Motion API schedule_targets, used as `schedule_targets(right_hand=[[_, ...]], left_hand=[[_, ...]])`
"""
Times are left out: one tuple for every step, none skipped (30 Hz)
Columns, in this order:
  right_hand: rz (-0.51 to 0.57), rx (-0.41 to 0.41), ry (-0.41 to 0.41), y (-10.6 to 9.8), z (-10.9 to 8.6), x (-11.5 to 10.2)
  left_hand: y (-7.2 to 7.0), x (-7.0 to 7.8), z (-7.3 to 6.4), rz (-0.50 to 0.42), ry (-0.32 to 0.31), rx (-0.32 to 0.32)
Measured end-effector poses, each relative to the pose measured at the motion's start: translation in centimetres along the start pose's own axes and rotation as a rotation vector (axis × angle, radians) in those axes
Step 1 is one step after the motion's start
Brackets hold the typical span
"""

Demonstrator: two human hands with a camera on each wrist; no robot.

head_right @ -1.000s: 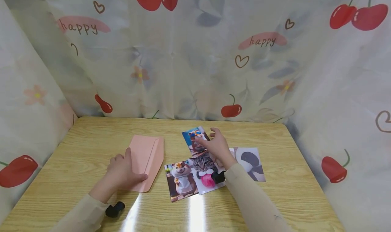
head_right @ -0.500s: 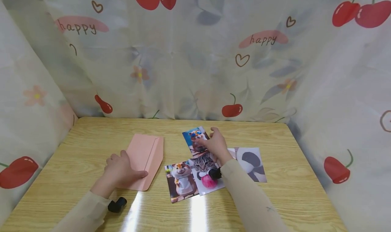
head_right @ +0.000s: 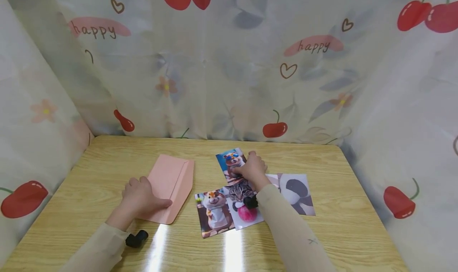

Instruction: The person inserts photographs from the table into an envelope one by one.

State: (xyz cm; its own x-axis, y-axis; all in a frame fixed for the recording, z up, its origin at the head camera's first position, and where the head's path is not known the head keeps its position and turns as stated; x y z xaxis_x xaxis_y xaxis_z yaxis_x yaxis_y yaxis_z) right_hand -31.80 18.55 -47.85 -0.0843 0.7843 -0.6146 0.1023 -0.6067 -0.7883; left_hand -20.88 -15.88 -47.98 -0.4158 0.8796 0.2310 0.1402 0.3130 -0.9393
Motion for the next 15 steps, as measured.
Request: schedule_targets(right_hand=[[0.003, -0.003, 0.002, 0.02, 0.01, 0.01], [0.001, -0.005, 0.003, 0.05, 0.03, 0.04], [-0.002, -0.006, 0.002, 0.08, 0.05, 0.06], [-0.004, -0.005, 0.002, 0.12, 0.09, 0.04], [-0.006, -0.005, -0.001, 0.16, 0.12, 0.03], [-0.005, -0.003, -0.003, 0.18, 0.13, 0.02], [-0.002, -0.001, -0.002, 0.23, 0.15, 0.03], [0.001, 0.003, -0.004, 0.25, 0.18, 0.04], [0.008, 0.005, -0.004, 0.28, 0.18, 0.07], [0.018, 0.008, -0.008, 0.27, 0.18, 0.11], [0.03, 0.01, -0.009, 0.28, 0.2, 0.17], [0.047, 0.017, -0.013, 0.28, 0.22, 0.23], [0.062, 0.024, -0.017, 0.26, 0.26, 0.28], [0.077, 0.031, -0.024, 0.21, 0.32, 0.34], [0.096, 0.039, -0.028, 0.14, 0.38, 0.37]], left_hand=[[-0.05, -0.01, -0.02, 0.002, 0.007, 0.012], [-0.1, -0.02, -0.02, 0.003, 0.014, 0.021], [-0.14, -0.04, -0.01, 0.005, 0.022, 0.03], [-0.18, -0.07, 0.01, 0.0, 0.027, 0.036], [-0.19, -0.11, 0.04, -0.001, 0.031, 0.04], [-0.21, -0.13, 0.08, -0.005, 0.034, 0.041], [-0.19, -0.14, 0.1, -0.007, 0.038, 0.041], [-0.2, -0.16, 0.12, -0.009, 0.042, 0.042], [-0.18, -0.17, 0.12, -0.011, 0.046, 0.043], [-0.18, -0.17, 0.1, -0.013, 0.051, 0.045], [-0.21, -0.15, 0.04, -0.014, 0.057, 0.048], [-0.25, -0.13, -0.02, -0.018, 0.062, 0.051], [-0.3, -0.12, -0.09, -0.021, 0.066, 0.056], [-0.36, -0.11, -0.16, -0.025, 0.069, 0.061], [-0.42, -0.12, -0.22, -0.027, 0.071, 0.067]])
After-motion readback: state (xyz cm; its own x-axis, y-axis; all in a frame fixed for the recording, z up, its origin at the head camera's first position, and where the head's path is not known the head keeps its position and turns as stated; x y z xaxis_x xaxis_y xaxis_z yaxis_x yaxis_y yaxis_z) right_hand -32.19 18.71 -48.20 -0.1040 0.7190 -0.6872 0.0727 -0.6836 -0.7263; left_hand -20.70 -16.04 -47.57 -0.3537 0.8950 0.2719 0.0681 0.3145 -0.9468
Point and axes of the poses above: each hand's wrist, its own z-axis towards the middle knuckle, its own y-axis out of the palm, x = y × z, the point moved 2 cm from there along z, towards the middle knuckle, and after that the axes turned 13 degrees about -y, right-handed, at the moved point
